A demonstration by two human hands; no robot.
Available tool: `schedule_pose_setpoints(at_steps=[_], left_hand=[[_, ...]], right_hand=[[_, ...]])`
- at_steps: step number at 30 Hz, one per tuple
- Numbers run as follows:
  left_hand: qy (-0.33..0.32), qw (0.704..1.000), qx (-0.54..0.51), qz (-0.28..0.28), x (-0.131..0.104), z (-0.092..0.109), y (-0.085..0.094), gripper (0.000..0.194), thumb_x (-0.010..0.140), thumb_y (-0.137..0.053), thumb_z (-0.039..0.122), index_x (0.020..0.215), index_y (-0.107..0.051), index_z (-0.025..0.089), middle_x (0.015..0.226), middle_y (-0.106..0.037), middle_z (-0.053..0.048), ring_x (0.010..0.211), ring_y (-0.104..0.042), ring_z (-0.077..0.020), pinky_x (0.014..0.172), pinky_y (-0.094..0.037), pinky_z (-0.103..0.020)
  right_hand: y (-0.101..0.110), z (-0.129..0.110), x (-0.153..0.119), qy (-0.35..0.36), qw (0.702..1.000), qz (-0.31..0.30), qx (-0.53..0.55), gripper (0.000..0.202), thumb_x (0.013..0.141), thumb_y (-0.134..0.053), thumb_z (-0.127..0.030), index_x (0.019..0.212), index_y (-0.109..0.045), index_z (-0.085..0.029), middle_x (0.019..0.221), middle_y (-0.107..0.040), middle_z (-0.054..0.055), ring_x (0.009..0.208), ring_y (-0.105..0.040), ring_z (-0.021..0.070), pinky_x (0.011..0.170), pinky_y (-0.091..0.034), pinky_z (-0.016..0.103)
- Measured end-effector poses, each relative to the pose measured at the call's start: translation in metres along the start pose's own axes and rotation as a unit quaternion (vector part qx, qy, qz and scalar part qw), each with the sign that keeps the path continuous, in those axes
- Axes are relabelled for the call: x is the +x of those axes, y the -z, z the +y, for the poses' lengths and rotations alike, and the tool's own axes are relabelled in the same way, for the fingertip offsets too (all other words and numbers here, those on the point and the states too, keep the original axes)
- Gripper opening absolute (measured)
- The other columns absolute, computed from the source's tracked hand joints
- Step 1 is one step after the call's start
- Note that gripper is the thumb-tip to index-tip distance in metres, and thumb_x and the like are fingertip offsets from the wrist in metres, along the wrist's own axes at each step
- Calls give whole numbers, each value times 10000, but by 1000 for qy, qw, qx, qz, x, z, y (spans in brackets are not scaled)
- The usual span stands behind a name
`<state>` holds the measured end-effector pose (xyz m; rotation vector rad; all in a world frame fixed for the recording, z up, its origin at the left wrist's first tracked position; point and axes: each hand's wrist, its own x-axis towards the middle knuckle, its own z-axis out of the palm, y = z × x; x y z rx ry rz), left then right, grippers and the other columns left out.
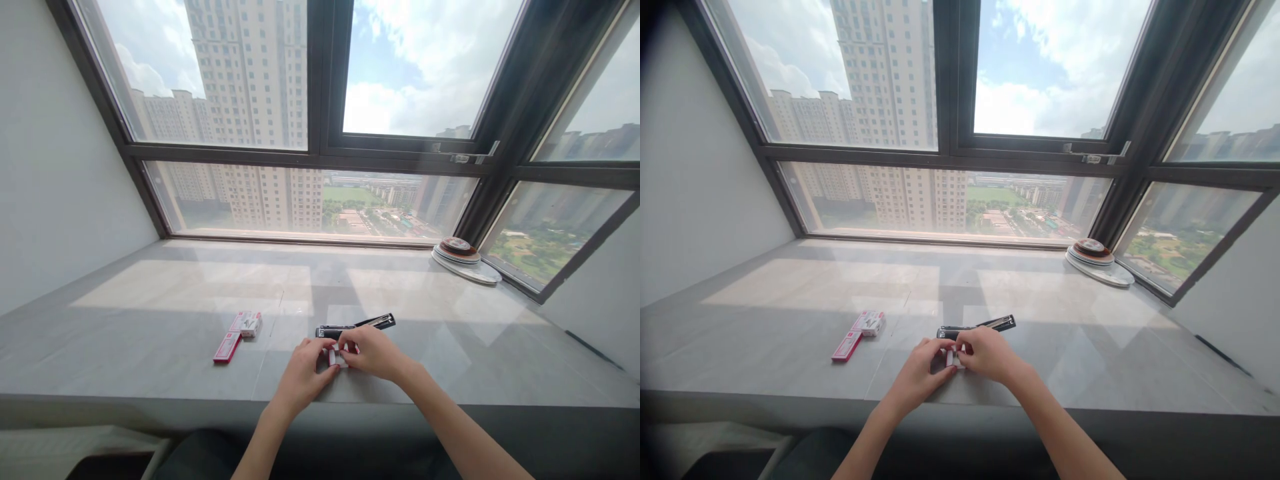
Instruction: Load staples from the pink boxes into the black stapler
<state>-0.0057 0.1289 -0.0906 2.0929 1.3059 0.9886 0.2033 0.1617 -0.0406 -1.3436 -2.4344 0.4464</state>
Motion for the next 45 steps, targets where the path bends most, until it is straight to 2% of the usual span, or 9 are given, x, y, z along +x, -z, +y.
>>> schedule_pose_setpoints(at_steps=[5, 7, 10, 15, 20, 26, 31, 41, 45], left_hand=[[-14, 1000, 3, 14, 0, -3, 1, 387, 840, -719, 306, 1220, -648, 277, 1134, -665, -54, 1054, -613, -245, 947, -482, -367], [5, 1000, 10, 29, 2, -3, 0, 311, 886, -673, 366, 1183, -659, 272, 1068, -673, -52, 999, -626, -240, 908, -484, -359], [48, 998, 27, 38, 5, 4, -8, 220, 973, -535, 392, 1088, -677, 270, 873, -680, -24, 832, -635, -224, 802, -469, -342], [47, 998, 8, 34, 3, 17, -23, 220, 1002, -453, 359, 995, -648, 257, 845, -693, -13, 792, -645, -202, 722, -427, -295], [85, 987, 81, 109, 17, -3, -2, 268, 941, -546, 450, 1087, -633, 244, 773, -614, 18, 698, -589, -175, 685, -390, -277], [54, 991, 122, 16, 32, -24, 13, 273, 842, -684, 459, 1044, -713, 279, 741, -611, 23, 786, -601, -201, 729, -353, -286], [63, 992, 103, 24, 21, -24, 7, 279, 852, -675, 482, 1060, -714, 300, 755, -626, 23, 792, -598, -209, 741, -331, -297], [82, 992, 91, 11, 22, -24, 10, 264, 843, -682, 499, 1017, -709, 303, 743, -624, 29, 791, -583, -203, 741, -309, -306], [83, 992, 89, 15, 22, -25, 10, 260, 844, -682, 499, 1022, -706, 310, 742, -618, 30, 798, -584, -206, 737, -304, -308]], right_hand=[[5, 35, -37, -61, 990, 80, 101, 216, 895, -608, -326, 1023, -755, -235, 816, -696, 5, 712, -587, 160, 692, -417, 255], [2, 41, -47, -83, 985, 82, 128, 311, 891, -629, -387, 1137, -742, -234, 879, -700, 19, 715, -586, 164, 697, -439, 267], [-6, 39, -52, -90, 982, 63, 153, 342, 863, -670, -425, 1131, -761, -233, 935, -699, 37, 752, -602, 176, 713, -459, 276], [-10, 23, -46, -83, 984, 60, 147, 301, 851, -693, -439, 1065, -792, -252, 854, -689, 27, 735, -599, 175, 705, -451, 271], [-7, 13, -35, -72, 991, 41, 102, 235, 862, -683, -414, 1030, -808, -308, 764, -682, -4, 689, -582, 159, 668, -400, 254], [-8, 6, -1, -24, 995, 63, 77, 209, 906, -635, -348, 1014, -799, -277, 855, -732, 13, 785, -621, 173, 727, -405, 246], [-8, 11, 22, 15, 995, 56, 78, 222, 939, -606, -354, 1036, -788, -268, 869, -730, 7, 786, -616, 161, 726, -408, 238], [-14, 13, 22, 20, 996, 48, 71, 256, 948, -596, -400, 1044, -774, -243, 859, -710, 34, 763, -613, 175, 706, -399, 260], [-15, 11, 15, -40, 994, 93, 31, 262, 952, -590, -436, 998, -749, -234, 730, -678, 18, 686, -591, 173, 641, -337, 267]])
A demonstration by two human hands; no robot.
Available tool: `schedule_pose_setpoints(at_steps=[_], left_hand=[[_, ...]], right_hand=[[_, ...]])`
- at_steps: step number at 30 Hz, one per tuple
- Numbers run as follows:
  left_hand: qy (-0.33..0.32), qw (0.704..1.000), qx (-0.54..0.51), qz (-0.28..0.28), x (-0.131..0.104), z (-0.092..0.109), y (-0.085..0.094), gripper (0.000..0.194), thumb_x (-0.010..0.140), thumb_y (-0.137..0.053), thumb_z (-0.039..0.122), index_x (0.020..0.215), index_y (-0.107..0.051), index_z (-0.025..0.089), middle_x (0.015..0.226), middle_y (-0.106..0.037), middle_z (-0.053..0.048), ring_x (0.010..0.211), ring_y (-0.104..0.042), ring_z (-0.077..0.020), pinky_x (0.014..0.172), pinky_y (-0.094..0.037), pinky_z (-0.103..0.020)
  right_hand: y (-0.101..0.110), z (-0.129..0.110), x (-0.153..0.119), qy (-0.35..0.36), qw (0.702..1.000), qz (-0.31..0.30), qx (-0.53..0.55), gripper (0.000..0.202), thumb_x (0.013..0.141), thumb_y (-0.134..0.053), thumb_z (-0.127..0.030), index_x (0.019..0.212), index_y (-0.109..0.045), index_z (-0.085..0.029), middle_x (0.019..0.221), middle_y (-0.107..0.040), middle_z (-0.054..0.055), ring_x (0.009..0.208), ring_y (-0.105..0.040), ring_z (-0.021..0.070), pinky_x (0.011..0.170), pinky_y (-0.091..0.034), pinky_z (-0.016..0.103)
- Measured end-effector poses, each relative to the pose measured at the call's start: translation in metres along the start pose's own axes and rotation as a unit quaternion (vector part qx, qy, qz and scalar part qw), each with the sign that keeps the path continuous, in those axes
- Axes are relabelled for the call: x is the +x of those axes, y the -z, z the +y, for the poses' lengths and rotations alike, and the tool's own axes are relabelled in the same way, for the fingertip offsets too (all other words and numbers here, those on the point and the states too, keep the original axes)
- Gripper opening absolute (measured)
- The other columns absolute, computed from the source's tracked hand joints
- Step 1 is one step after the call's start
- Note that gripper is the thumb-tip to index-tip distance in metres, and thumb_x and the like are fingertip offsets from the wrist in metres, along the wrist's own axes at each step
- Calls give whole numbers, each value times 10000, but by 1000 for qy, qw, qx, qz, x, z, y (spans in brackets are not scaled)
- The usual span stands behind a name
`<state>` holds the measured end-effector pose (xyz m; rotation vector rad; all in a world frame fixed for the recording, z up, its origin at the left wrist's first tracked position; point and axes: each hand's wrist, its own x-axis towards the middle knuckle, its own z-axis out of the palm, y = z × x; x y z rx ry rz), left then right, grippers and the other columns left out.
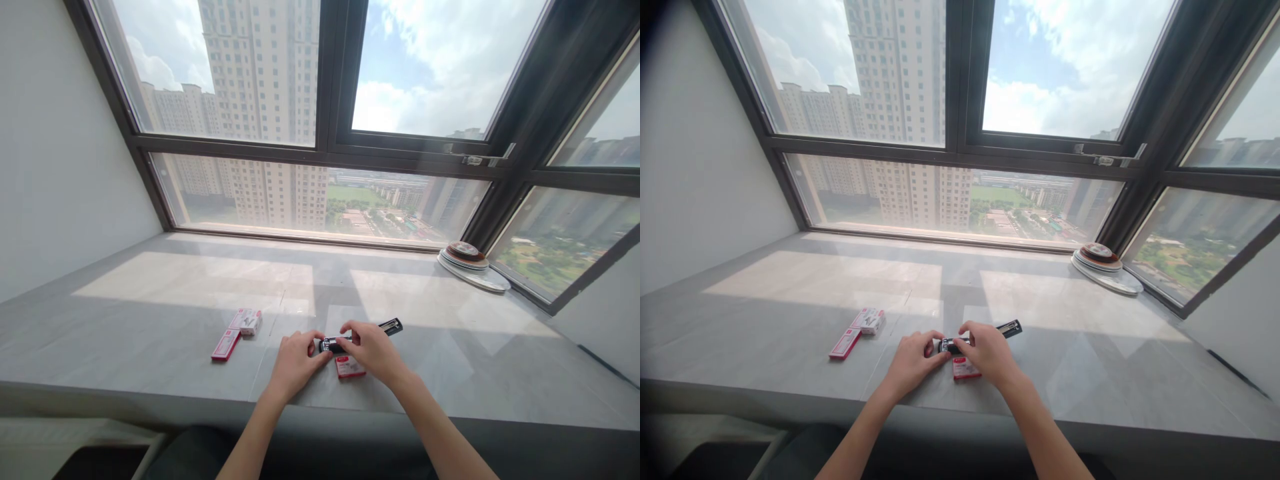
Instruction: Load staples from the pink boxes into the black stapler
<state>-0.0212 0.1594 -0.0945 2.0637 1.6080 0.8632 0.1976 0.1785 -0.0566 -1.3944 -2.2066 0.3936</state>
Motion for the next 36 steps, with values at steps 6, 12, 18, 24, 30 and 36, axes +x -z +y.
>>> schedule_pose_setpoints(at_steps=[6, 12, 18, 24, 30, 36], left_hand=[[-7, 1000, 3, -3, 0, 0, -1, 250, 855, -670, 500, 1016, -705, 313, 740, -615, 28, 793, -584, -208, 737, -302, -311], [-2, 1000, 9, -6, 1, -2, -4, 300, 849, -668, 520, 1062, -708, 312, 742, -612, 22, 795, -587, -216, 741, -310, -312], [-1, 1000, 6, -12, 2, -1, -4, 304, 858, -659, 528, 1074, -710, 321, 736, -604, 30, 777, -580, -202, 747, -310, -312], [-5, 1000, 3, -12, 1, 0, -2, 281, 857, -669, 517, 1055, -711, 322, 735, -613, 34, 789, -582, -202, 744, -306, -310], [-3, 1000, 9, -14, 1, 2, -2, 275, 855, -667, 504, 1051, -702, 315, 742, -623, 28, 803, -586, -212, 741, -320, -320], [-24, 1000, -18, -9, -7, 8, 8, 333, 860, -536, 227, 1179, -617, 271, 894, -666, 8, 790, -589, -195, 831, -397, -356]], right_hand=[[1, -18, -15, -20, 997, -16, 73, 392, 1017, -438, -435, 876, -730, -216, 755, -701, 33, 680, -588, 166, 609, -313, 266], [10, 20, -37, -133, 973, 32, 185, 489, 963, -470, -594, 859, -708, -180, 689, -639, 26, 637, -552, 165, 572, -347, 256], [21, 65, -34, -247, 902, 10, 354, 641, 834, -588, -721, 1180, -615, -181, 652, -546, -33, 448, -354, 89, 444, -222, 233], [12, 47, 10, -72, 945, -25, 317, 482, 705, -797, -598, 886, -657, -175, 604, -397, -82, 562, -316, 81, 530, -238, 230], [5, 32, 21, -31, 983, -88, 160, 356, 744, -788, -502, 835, -637, -193, 590, -425, -86, 558, -380, 89, 523, -229, 229], [28, 27, 8, -7, 989, -126, 77, 243, 922, -588, -407, 997, -701, -205, 728, -624, -14, 652, -527, 130, 580, -297, 243]])
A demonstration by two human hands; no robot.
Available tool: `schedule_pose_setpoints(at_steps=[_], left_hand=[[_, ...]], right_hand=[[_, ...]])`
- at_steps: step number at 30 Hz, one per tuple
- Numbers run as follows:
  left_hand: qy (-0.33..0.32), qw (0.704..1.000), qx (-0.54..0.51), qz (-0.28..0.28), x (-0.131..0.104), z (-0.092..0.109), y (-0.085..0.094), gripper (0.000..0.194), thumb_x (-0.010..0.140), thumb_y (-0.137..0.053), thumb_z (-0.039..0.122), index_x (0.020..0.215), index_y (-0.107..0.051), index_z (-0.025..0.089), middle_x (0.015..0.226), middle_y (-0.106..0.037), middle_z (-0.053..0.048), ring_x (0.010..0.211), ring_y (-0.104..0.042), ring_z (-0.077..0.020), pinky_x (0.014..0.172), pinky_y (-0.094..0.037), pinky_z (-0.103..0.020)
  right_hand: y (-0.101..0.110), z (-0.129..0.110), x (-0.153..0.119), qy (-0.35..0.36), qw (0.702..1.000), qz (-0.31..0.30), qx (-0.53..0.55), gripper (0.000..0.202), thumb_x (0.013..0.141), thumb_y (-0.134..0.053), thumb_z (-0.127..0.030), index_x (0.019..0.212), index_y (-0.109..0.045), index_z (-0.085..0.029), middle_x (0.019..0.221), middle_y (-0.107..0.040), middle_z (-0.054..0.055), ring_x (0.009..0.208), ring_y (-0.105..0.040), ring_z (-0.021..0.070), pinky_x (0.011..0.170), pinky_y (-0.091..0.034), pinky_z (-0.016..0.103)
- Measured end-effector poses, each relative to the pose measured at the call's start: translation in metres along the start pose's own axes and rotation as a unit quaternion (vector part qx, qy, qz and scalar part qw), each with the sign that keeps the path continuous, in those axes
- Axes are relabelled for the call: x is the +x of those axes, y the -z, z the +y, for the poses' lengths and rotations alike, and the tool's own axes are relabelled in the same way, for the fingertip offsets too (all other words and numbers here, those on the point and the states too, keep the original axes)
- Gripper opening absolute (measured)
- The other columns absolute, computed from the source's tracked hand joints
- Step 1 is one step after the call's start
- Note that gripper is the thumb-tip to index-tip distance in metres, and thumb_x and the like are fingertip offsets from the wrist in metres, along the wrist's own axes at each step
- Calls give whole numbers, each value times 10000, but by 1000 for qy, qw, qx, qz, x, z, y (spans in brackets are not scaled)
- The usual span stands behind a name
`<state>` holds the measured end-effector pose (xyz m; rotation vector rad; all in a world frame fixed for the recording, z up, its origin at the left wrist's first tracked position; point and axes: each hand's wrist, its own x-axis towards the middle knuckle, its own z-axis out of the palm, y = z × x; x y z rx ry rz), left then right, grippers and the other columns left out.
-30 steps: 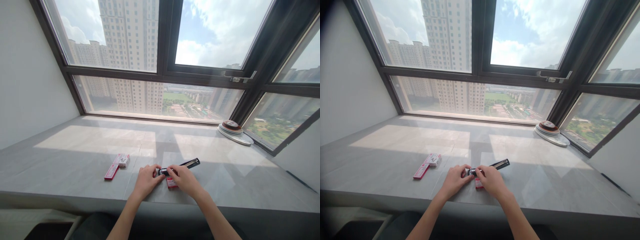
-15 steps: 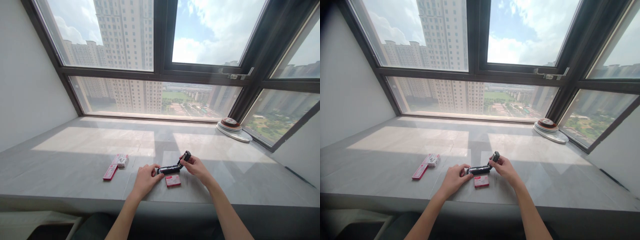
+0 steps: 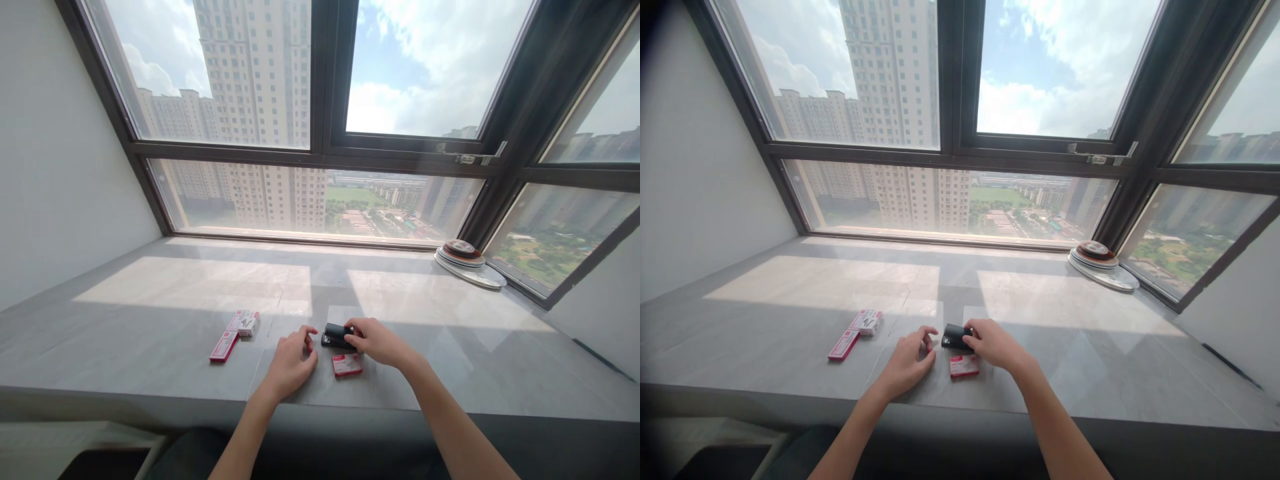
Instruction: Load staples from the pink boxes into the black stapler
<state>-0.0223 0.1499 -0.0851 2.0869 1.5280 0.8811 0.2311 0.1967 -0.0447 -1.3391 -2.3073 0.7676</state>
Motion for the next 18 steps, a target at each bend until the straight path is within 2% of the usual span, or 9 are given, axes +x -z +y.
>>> schedule_pose_setpoints(at_steps=[3, 6, 8, 10, 12, 15, 18], left_hand=[[-74, 996, -44, -30, -4, 21, -1, 498, 748, -451, 57, 1163, -623, 272, 1095, -677, -21, 942, -599, -211, 918, -440, -370], [-189, 973, -69, -115, -5, 45, -10, 683, 701, -419, -14, 1244, -628, 343, 1337, -622, 17, 1231, -515, -233, 1061, -410, -398], [-214, 962, -66, -156, -3, 49, -12, 744, 721, -436, -16, 1323, -595, 391, 1421, -572, 46, 1310, -469, -238, 1117, -382, -418], [-183, 970, -52, -150, -2, 40, -7, 719, 738, -498, 25, 1351, -583, 391, 1420, -569, 24, 1317, -466, -254, 1134, -372, -431], [-123, 985, -41, -112, -3, 22, 4, 661, 751, -576, 96, 1358, -583, 357, 1377, -583, -21, 1288, -486, -269, 1127, -379, -432], [-55, 995, -45, -69, -5, -2, 14, 668, 762, -664, 203, 1409, -542, 317, 1308, -597, -61, 1238, -518, -269, 1099, -408, -413], [-44, 996, -40, -60, -6, -7, 5, 775, 733, -717, 231, 1468, -485, 307, 1271, -603, -73, 1207, -537, -270, 1101, -399, -419]], right_hand=[[10, 14, -8, -50, 997, 52, 1, 282, 873, -646, -456, 939, -706, -189, 706, -605, -10, 637, -508, 133, 576, -296, 245], [11, 34, -15, -100, 989, 88, 63, 376, 793, -723, -522, 926, -696, -171, 621, -529, -42, 587, -460, 121, 558, -309, 237], [5, 43, -21, -123, 978, 106, 129, 461, 770, -736, -566, 984, -696, -159, 581, -473, -63, 556, -433, 111, 541, -323, 231], [-7, 45, -31, -142, 959, 117, 218, 549, 783, -709, -616, 1084, -686, -158, 569, -418, -80, 501, -384, 94, 489, -317, 222], [-23, 41, -42, -160, 925, 124, 323, 639, 813, -660, -654, 1229, -638, -170, 579, -383, -88, 455, -336, 83, 429, -320, 214], [-51, 27, -51, -164, 880, 125, 429, 766, 837, -635, -657, 1415, -507, -172, 590, -404, -86, 451, -381, 94, 422, -425, 229], [-74, 9, -46, -139, 878, 108, 446, 800, 852, -628, -648, 1454, -472, -145, 578, -435, -82, 460, -436, 105, 455, -506, 261]])
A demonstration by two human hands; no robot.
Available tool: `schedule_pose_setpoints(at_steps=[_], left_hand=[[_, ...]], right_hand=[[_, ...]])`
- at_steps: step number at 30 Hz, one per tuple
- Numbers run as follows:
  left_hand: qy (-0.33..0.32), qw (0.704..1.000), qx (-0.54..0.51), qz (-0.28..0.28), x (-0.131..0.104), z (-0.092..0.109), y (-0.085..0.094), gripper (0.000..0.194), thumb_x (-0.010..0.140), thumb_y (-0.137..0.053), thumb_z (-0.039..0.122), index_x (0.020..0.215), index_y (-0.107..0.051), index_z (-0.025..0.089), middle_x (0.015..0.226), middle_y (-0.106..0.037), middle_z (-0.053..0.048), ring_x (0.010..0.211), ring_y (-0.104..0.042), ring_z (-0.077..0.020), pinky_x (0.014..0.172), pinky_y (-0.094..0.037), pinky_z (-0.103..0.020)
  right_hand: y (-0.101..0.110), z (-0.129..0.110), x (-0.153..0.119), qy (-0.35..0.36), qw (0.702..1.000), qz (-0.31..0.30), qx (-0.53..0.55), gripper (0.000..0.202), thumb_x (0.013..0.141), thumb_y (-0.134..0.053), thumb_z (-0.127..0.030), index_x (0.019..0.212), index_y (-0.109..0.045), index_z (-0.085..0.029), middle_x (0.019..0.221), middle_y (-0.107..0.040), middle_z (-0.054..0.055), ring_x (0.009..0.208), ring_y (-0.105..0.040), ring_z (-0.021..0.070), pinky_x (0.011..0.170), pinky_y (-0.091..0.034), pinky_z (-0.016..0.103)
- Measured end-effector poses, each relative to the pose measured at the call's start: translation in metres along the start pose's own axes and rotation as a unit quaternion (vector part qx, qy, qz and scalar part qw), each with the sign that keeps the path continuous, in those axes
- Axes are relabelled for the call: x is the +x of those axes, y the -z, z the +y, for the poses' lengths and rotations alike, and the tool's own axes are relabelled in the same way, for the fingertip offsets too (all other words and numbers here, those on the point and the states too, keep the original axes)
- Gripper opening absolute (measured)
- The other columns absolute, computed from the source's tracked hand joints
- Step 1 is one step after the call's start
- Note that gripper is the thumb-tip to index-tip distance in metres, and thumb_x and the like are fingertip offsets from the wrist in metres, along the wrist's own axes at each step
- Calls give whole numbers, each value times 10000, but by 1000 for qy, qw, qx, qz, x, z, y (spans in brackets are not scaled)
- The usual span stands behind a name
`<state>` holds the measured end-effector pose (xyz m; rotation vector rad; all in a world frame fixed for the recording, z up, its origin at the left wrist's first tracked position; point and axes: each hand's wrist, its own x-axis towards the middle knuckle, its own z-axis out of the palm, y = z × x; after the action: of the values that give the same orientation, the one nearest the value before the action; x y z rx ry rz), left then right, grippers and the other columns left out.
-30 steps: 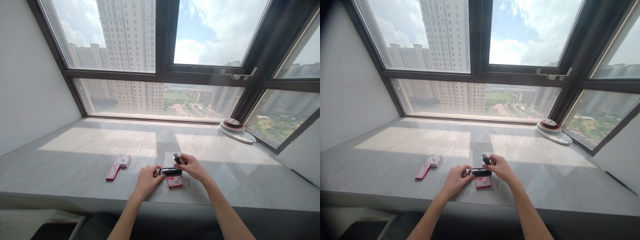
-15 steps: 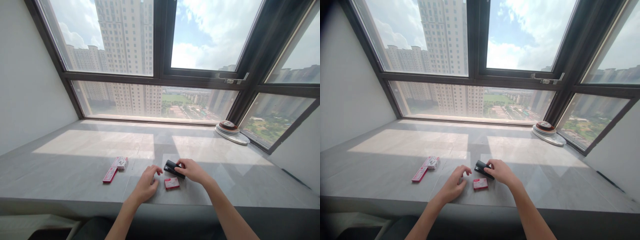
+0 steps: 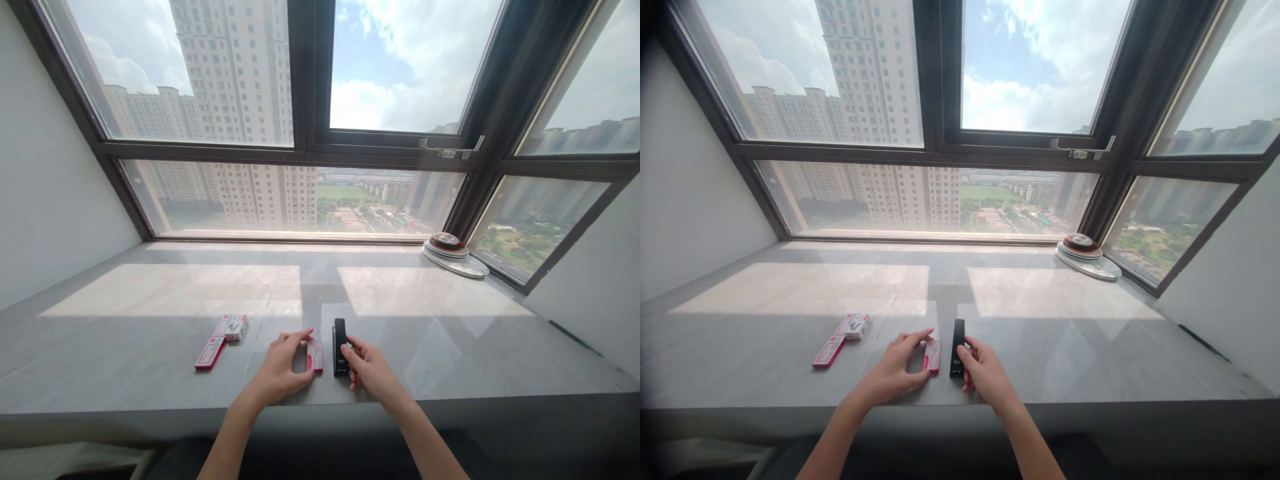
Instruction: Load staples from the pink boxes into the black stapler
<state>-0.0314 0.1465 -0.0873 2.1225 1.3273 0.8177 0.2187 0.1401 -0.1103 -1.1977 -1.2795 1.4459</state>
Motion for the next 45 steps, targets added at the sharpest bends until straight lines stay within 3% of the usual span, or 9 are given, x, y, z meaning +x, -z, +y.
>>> schedule_pose_setpoints(at_steps=[6, 9, 13, 15, 18, 25, 30, 39, 45], left_hand=[[-15, 1000, 3, 27, 0, 20, -21, 742, 789, -726, 314, 1484, -465, 308, 1327, -587, -85, 1237, -521, -290, 1078, -418, -425], [39, 983, 76, 162, -16, 10, 0, 438, 937, -575, 417, 1365, -571, 328, 1345, -579, -64, 1271, -483, -301, 1081, -400, -457], [243, 851, 238, 399, -54, -37, 48, 395, 956, -486, 472, 1245, -634, 247, 1307, -565, -130, 1237, -464, -389, 1024, -389, -546], [307, 835, 266, 372, -72, -61, 69, 491, 906, -533, 522, 1315, -597, 259, 1302, -574, -139, 1199, -479, -418, 963, -414, -558], [295, 886, 263, 244, -90, -80, 86, 562, 880, -545, 539, 1394, -547, 312, 1150, -643, -83, 1077, -567, -355, 914, -448, -478], [146, 984, 97, 17, -79, -49, 73, 670, 772, -726, 516, 1378, -547, 294, 1192, -633, -63, 1076, -596, -297, 940, -477, -400], [49, 995, 15, 80, -36, -1, 39, 498, 794, -713, 362, 1267, -577, 285, 1241, -594, -68, 1059, -591, -252, 938, -487, -372], [-21, 999, -11, -33, 9, 28, -9, 649, 724, -823, 336, 1329, -590, 309, 1205, -642, -59, 1135, -565, -284, 989, -461, -396], [-20, 989, 62, 134, 5, 5, 26, 521, 977, -534, 411, 1488, -443, 356, 1535, -439, -26, 1408, -370, -278, 1156, -337, -445]], right_hand=[[-21, 0, 8, 31, 999, 30, -25, 728, 865, -599, -657, 1397, -530, -165, 622, -474, -69, 435, -454, 101, 390, -482, 245], [-18, 2, 3, 28, 996, 77, -23, 687, 890, -540, -678, 1379, -526, -195, 686, -523, -47, 441, -451, 99, 345, -443, 229], [-15, 4, -4, 23, 996, 86, -15, 639, 903, -500, -689, 1316, -559, -205, 683, -540, -44, 429, -420, 92, 330, -411, 214], [-16, 5, -4, 25, 997, 75, -24, 612, 910, -484, -686, 1261, -589, -196, 660, -544, -44, 415, -417, 91, 328, -397, 211], [-18, 3, -4, 21, 997, 66, -42, 578, 912, -482, -675, 1200, -611, -191, 628, -538, -48, 402, -425, 95, 328, -403, 215], [-17, 1, -3, 7, 998, 45, -45, 520, 869, -583, -625, 1158, -598, -193, 662, -549, -47, 412, -445, 92, 328, -441, 221], [-16, 3, -1, 16, 998, 40, -52, 538, 869, -572, -638, 1154, -594, -183, 653, -548, -50, 403, -440, 91, 321, -435, 220], [-13, 6, 2, 9, 999, 32, -42, 581, 853, -570, -666, 1180, -591, -186, 644, -538, -52, 413, -455, 100, 323, -437, 223], [-13, 4, -1, 13, 998, 43, -52, 548, 872, -550, -652, 1174, -598, -197, 665, -551, -43, 411, -448, 92, 325, -438, 217]])
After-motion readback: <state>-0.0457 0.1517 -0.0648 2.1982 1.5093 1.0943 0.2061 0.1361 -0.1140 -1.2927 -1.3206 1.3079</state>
